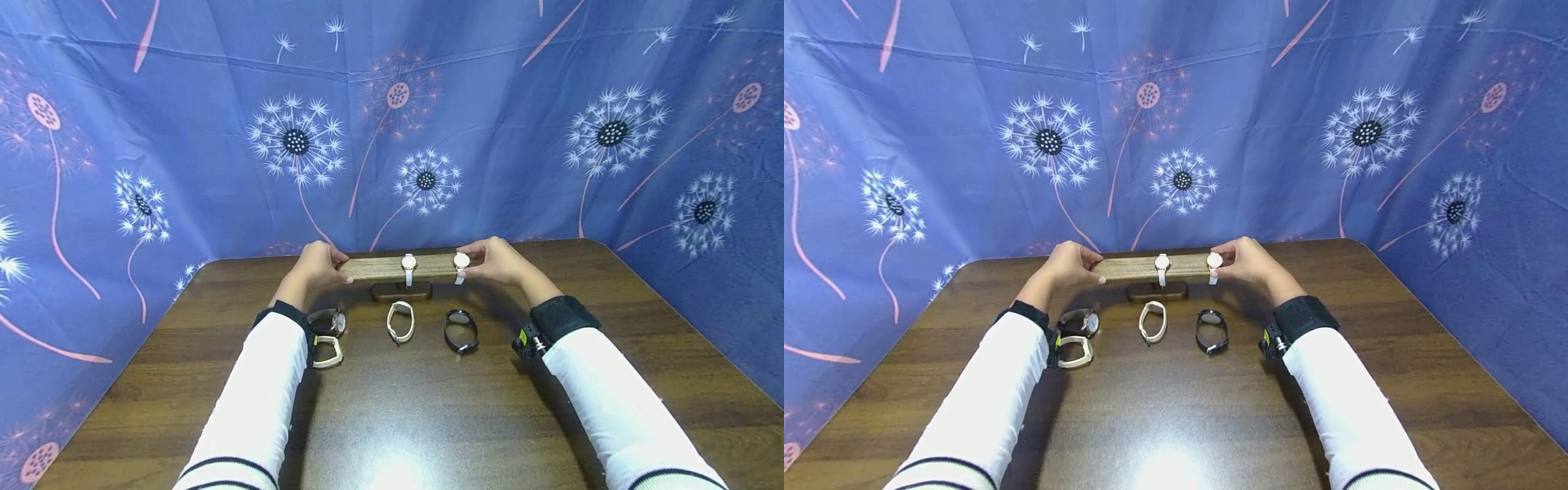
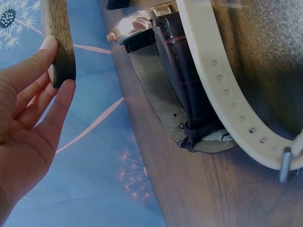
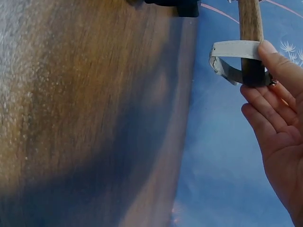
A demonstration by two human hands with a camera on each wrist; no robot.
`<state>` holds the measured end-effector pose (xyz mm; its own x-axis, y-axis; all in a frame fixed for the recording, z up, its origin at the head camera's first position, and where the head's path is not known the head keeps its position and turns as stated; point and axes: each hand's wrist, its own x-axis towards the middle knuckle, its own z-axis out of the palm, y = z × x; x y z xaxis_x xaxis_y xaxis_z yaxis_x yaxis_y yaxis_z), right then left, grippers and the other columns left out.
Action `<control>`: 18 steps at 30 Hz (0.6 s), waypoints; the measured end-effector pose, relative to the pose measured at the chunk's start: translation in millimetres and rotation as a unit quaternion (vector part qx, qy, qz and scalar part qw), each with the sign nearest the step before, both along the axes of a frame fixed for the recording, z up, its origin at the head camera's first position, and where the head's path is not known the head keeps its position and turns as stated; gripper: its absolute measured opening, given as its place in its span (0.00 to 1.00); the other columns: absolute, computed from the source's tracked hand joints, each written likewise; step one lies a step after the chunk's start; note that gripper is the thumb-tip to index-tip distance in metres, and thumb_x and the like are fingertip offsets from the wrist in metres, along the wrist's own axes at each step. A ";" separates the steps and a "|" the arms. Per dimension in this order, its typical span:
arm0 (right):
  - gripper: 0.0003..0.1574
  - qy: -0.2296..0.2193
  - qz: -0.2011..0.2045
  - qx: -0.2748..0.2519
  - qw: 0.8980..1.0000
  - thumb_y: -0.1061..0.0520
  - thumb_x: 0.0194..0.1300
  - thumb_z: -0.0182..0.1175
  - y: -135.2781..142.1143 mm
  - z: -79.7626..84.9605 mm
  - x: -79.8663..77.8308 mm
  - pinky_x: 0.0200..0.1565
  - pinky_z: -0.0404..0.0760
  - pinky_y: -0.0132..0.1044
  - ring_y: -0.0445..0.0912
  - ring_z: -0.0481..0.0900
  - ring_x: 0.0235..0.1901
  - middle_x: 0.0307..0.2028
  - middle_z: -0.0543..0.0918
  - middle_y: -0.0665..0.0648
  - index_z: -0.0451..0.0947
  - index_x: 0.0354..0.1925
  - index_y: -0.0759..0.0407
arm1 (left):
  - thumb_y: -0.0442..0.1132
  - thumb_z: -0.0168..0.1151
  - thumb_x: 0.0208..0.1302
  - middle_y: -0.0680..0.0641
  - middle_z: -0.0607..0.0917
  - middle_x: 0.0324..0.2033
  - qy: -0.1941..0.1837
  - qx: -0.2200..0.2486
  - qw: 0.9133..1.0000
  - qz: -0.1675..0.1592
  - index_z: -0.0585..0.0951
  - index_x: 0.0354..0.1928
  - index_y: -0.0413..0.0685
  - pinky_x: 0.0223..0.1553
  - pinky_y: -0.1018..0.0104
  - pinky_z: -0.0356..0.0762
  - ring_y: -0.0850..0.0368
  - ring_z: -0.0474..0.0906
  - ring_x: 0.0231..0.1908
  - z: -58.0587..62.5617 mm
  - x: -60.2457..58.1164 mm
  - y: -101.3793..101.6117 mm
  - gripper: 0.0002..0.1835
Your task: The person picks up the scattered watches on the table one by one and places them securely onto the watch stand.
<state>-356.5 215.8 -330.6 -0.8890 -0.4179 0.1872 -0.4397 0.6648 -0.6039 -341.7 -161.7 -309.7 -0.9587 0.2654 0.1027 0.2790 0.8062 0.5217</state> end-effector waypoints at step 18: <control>0.34 0.032 0.015 0.005 0.999 0.56 0.51 0.76 -9.8 -1.0 -6.1 0.41 0.82 0.41 0.48 0.83 0.38 0.43 0.86 0.61 0.79 0.56 0.67 | 0.41 0.77 0.51 0.43 0.87 0.40 0.000 -0.012 1.000 0.003 0.84 0.52 0.38 0.54 0.55 0.77 0.47 0.80 0.46 2.0 -1.2 -0.2 0.25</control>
<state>-362.6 206.0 -331.6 -0.8620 -0.4471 0.2388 -0.4976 0.6564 -0.5671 -342.9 -162.0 -307.7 -0.9604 0.2618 0.0959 0.2737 0.8204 0.5020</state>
